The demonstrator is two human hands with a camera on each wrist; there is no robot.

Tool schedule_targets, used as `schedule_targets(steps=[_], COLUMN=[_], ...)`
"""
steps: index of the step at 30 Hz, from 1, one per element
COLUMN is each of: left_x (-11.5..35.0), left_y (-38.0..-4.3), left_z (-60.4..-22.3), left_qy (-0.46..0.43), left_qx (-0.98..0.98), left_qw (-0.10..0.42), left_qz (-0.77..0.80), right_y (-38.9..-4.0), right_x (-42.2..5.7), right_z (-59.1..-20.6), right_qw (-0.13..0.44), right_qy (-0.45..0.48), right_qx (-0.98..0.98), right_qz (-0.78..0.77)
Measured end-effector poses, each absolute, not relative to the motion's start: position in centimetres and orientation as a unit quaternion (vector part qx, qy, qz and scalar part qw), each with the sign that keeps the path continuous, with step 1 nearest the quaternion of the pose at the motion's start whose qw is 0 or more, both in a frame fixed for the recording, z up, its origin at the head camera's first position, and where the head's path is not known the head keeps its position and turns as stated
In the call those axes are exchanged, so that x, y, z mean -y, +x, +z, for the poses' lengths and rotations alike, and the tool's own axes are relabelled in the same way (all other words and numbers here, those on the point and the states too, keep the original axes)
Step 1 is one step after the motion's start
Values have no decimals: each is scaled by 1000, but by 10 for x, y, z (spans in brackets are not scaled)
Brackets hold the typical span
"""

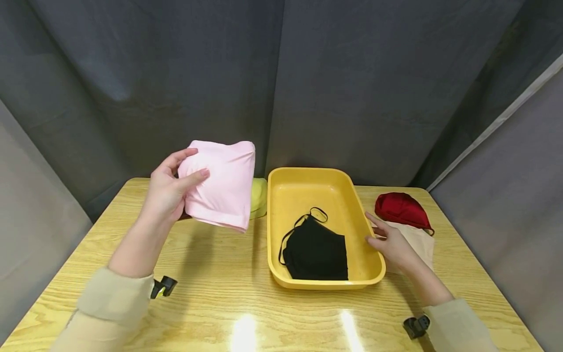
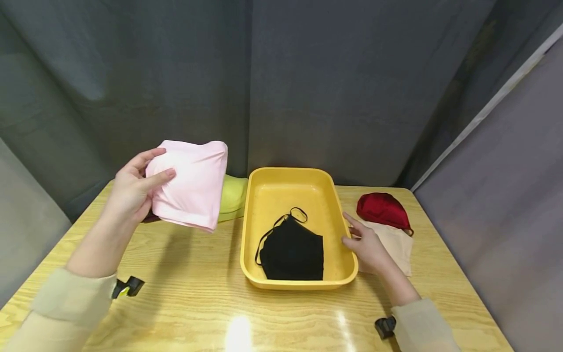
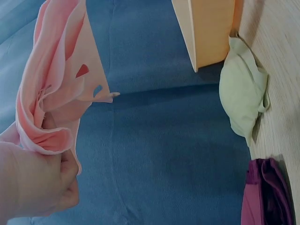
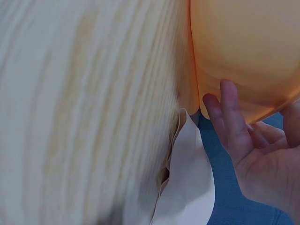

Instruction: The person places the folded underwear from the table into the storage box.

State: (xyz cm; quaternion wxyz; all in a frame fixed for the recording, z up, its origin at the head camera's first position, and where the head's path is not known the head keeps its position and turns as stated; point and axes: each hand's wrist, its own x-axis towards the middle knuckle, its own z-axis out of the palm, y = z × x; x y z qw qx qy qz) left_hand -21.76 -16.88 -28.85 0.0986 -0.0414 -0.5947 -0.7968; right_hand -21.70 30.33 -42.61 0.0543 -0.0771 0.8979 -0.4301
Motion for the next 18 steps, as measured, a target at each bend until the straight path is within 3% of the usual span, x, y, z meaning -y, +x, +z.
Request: schedule_targets(steps=[18], left_x=[132], left_y=[-231], left_z=[-291], left_qy=[-51], left_qx=[574], left_qw=[68], left_qz=[-814], right_y=[-216], right_x=[-303], right_z=[-426], right_qw=[52], right_qy=[-80], right_qx=[-896], right_qz=[-434])
